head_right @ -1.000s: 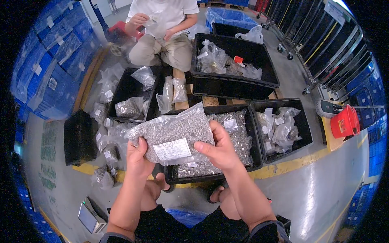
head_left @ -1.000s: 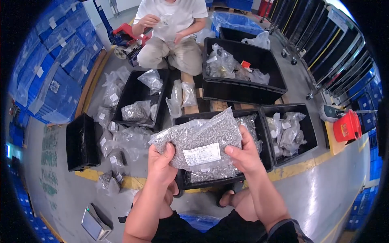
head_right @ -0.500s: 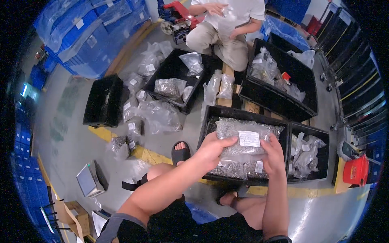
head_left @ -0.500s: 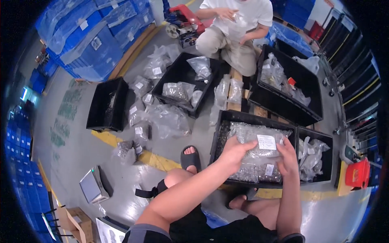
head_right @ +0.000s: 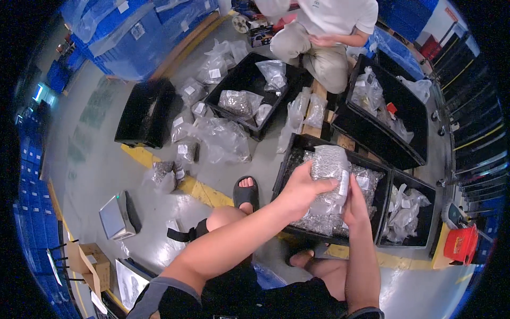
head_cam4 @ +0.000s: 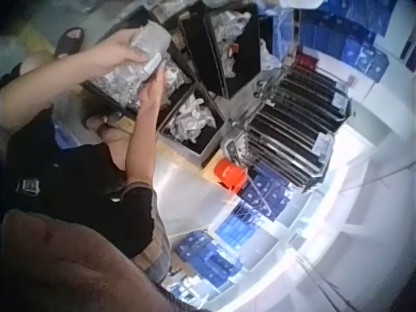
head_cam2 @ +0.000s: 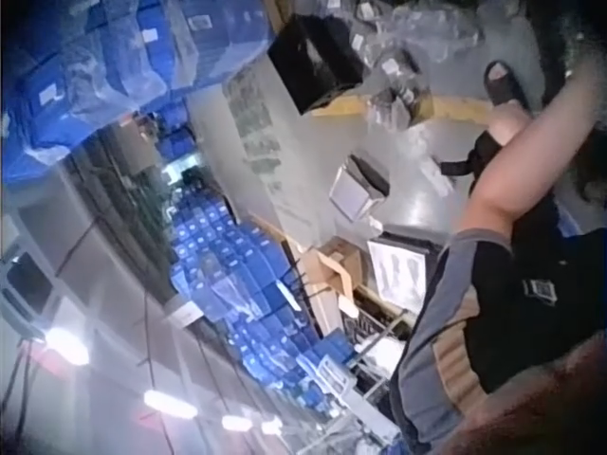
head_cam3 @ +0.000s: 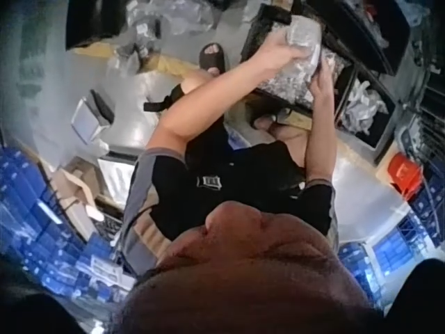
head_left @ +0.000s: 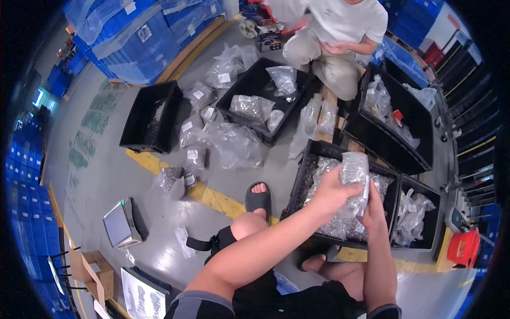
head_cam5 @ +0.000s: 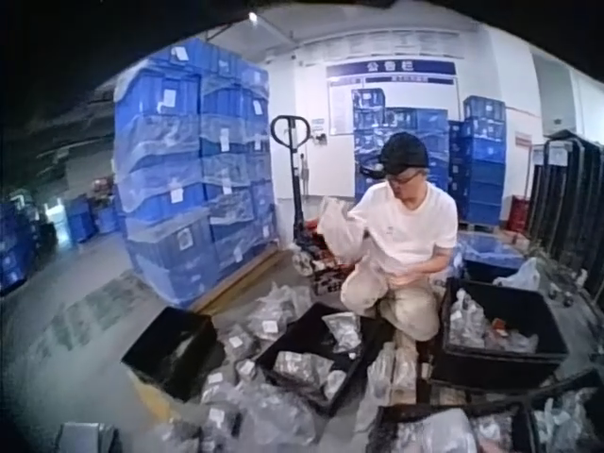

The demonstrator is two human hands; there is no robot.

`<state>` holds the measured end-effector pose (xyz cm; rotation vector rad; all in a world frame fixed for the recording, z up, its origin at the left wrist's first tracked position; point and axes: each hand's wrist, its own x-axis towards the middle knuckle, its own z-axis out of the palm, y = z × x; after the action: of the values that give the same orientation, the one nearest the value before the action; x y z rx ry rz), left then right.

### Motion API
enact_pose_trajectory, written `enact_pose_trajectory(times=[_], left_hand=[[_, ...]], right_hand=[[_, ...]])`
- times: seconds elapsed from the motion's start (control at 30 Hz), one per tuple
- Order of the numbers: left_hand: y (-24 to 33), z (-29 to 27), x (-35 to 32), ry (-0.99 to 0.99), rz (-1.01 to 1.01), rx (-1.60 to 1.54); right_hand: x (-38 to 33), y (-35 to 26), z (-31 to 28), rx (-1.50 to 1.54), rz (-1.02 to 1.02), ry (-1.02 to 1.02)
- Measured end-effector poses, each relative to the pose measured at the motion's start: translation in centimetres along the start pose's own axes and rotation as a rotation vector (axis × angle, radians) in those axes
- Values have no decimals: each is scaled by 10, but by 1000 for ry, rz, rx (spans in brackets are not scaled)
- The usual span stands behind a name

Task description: Sorting small metal parts from large bins into individual plastic bags and sealing them with tape.

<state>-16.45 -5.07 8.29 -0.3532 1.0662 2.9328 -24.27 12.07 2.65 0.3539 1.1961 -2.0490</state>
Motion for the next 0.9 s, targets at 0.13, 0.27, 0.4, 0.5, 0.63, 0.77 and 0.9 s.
enact_pose_trajectory(times=[0.13, 0.27, 0.4, 0.5, 0.63, 0.77, 0.9], left_hand=[[5, 1, -5, -78, -23, -12], [13, 1, -8, -178, 5, 13], [20, -11, -8, -145, 55, 35], [21, -11, -7, -103, 80, 104], [21, -17, -8, -23, 118, 147], [23, -24, -7, 73, 130, 217], [28, -37, -11, 114, 107, 258]], right_hand=[[-23, 7, 38, 48, 43, -8], [-10, 16, 24, 233, -69, -311], [-7, 21, 41, 89, -100, -46], [-1, 21, 38, 13, -93, 68], [13, 34, 34, 43, -84, 5], [20, 46, 44, 42, -44, 7], [23, 61, 52, 59, -22, -25]])
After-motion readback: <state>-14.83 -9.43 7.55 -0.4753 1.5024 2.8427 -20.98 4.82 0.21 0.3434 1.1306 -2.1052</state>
